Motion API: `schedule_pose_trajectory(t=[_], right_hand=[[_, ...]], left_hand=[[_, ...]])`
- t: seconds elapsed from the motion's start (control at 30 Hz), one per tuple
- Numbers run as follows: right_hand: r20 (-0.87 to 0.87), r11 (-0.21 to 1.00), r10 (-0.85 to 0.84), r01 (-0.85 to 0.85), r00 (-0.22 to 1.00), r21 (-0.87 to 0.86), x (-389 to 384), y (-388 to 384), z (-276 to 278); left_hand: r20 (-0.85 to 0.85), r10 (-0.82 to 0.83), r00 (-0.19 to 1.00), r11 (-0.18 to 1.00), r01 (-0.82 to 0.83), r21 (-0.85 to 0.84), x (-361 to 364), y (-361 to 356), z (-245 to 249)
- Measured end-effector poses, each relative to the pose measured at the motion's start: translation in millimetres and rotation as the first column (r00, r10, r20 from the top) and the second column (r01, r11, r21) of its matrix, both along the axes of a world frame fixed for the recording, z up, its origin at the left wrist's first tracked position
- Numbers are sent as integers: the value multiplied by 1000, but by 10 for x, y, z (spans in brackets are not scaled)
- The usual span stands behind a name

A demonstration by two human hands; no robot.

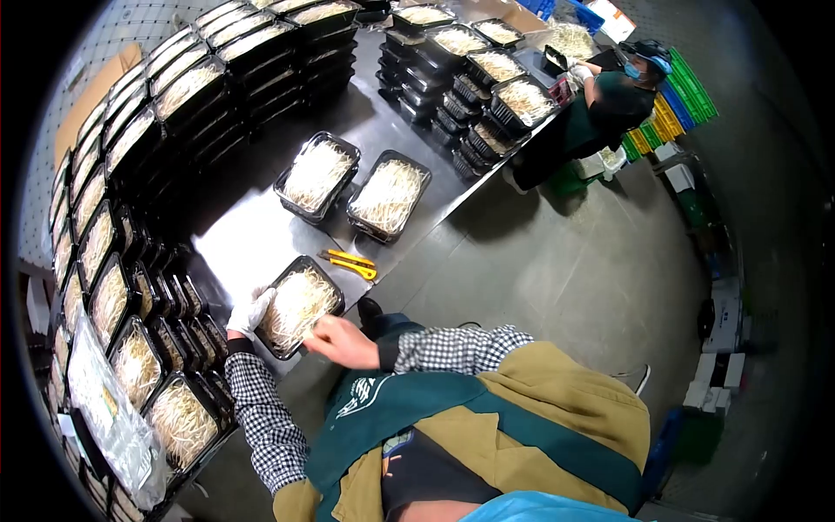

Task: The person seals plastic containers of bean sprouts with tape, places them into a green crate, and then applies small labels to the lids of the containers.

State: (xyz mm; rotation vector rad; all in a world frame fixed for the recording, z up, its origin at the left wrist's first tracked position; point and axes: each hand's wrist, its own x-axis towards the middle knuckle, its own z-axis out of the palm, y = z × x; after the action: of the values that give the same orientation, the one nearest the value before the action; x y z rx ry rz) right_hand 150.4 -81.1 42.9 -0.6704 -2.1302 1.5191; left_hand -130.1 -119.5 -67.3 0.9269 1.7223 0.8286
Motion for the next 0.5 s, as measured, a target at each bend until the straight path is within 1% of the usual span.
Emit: schedule_pose_trajectory(t=[0.07,0.13,0.17,0.2,0.23,0.27,0.3,0.33,0.37,0.4,0.43,0.47,0.5], right_hand=[[144,997,76,-74,987,-14,273,-151,-100],[158,992,90,-74,983,-104,444,-209,-388],[188,988,126,-107,974,-107,454,-179,-561],[176,985,163,-150,971,-85,426,-161,-779],[222,971,233,-217,947,-96,357,-95,-833],[348,863,332,-431,877,262,275,-33,-1131],[259,906,256,-324,931,271,177,-22,-1387],[244,907,156,-236,957,348,64,-23,-1581],[236,977,209,-214,949,-3,-49,-47,-1793],[225,935,199,-116,954,-335,-159,-70,-2010],[108,935,171,-126,979,-333,-137,-128,-1859],[88,895,170,-116,982,-430,-125,-85,-1696],[70,847,162,-102,984,-522,-117,-37,-1515]], left_hand=[[-11,-12,1000,1000,12,7,15,9,48],[-37,-27,999,1000,27,11,85,34,232],[-43,-39,998,996,42,80,65,31,144],[-65,26,998,998,-22,65,46,13,17],[26,-47,999,999,47,-11,169,78,460],[-37,-100,994,995,100,-22,133,71,484],[-19,-38,999,999,38,22,135,36,452],[-3,3,1000,1000,-3,-2,43,38,209],[22,-47,999,997,46,59,-99,12,33],[63,-87,994,991,80,104,-118,19,103],[105,-129,986,982,113,149,-122,37,211],[14,-96,995,995,96,-23,-86,121,320],[-48,-98,994,995,98,-7,-39,123,377]])
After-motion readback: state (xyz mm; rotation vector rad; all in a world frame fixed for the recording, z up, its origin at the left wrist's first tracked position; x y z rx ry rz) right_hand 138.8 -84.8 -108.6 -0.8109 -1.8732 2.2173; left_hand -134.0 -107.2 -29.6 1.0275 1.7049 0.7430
